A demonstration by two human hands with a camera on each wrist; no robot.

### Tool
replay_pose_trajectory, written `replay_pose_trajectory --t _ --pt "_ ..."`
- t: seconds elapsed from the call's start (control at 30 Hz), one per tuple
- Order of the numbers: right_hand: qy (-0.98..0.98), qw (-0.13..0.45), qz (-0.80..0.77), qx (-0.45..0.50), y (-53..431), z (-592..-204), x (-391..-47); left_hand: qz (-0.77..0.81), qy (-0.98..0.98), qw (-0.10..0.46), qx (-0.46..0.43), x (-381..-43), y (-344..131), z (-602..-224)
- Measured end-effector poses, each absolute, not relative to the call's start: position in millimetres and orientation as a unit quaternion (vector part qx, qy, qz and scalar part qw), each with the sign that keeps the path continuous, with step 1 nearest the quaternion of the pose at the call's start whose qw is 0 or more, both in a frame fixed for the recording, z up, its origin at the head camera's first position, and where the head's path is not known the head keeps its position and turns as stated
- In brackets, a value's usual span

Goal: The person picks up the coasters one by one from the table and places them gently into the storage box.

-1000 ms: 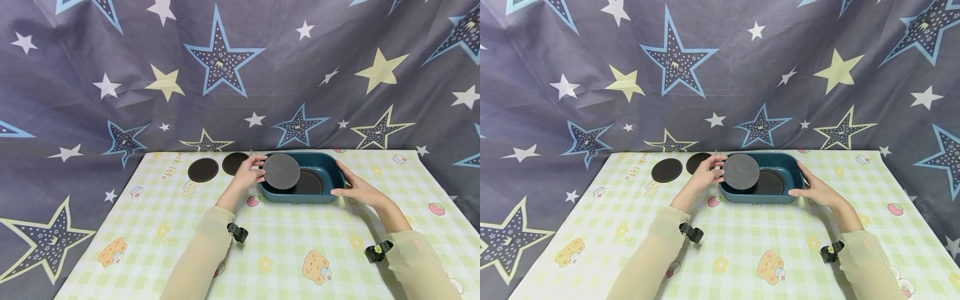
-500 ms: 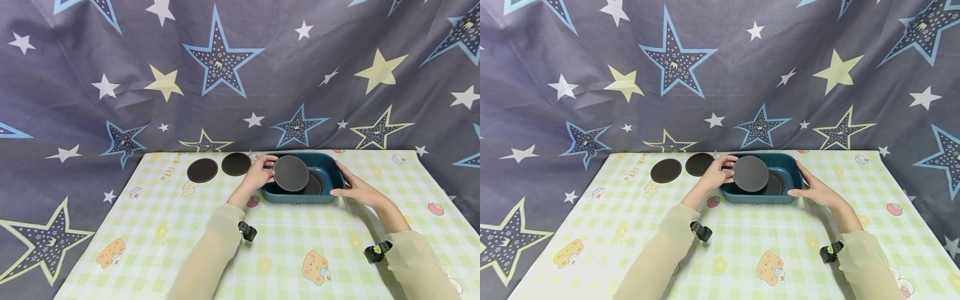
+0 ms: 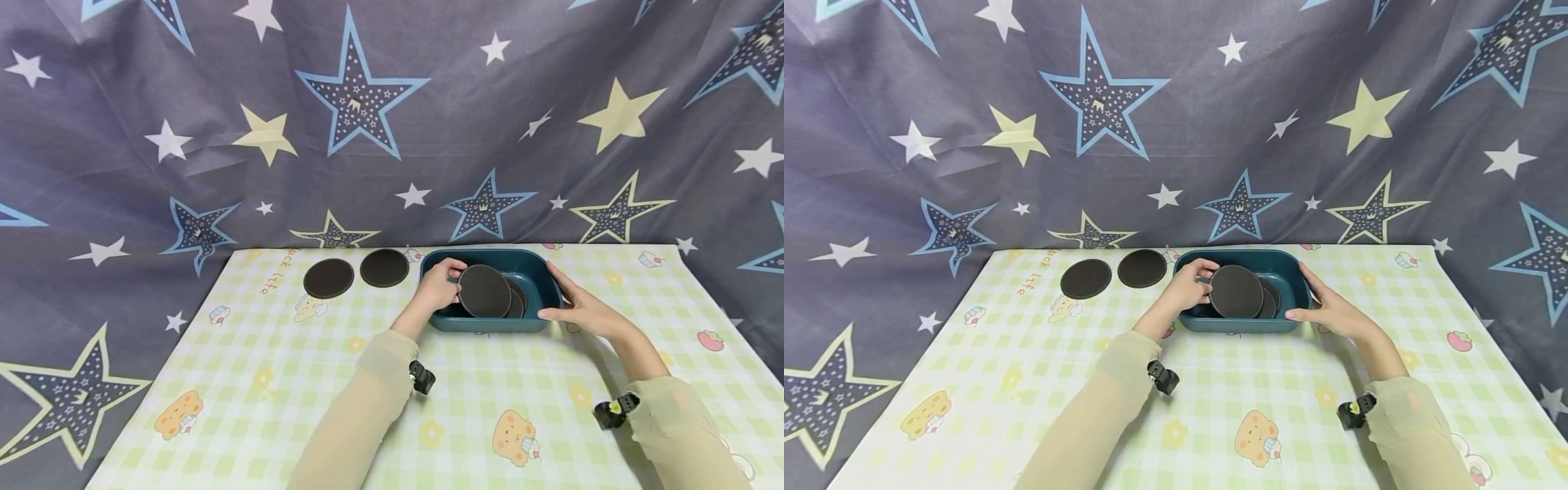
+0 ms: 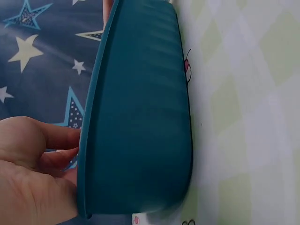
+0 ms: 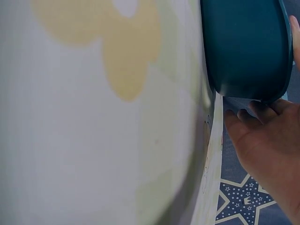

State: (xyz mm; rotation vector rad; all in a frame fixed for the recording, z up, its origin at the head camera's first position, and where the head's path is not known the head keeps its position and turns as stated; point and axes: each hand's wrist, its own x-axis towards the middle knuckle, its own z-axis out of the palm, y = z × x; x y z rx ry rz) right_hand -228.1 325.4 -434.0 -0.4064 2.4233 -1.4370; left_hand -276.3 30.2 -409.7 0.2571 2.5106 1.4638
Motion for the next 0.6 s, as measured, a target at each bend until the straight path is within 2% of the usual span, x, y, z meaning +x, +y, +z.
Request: replay_pose_trajectory --t 0.6 --pt "0.842 0.150 -0.499 -0.140 324.5 -433.2 -227.5 0.395 0.900 0.146 0.110 -278.3 37.6 -413.2"
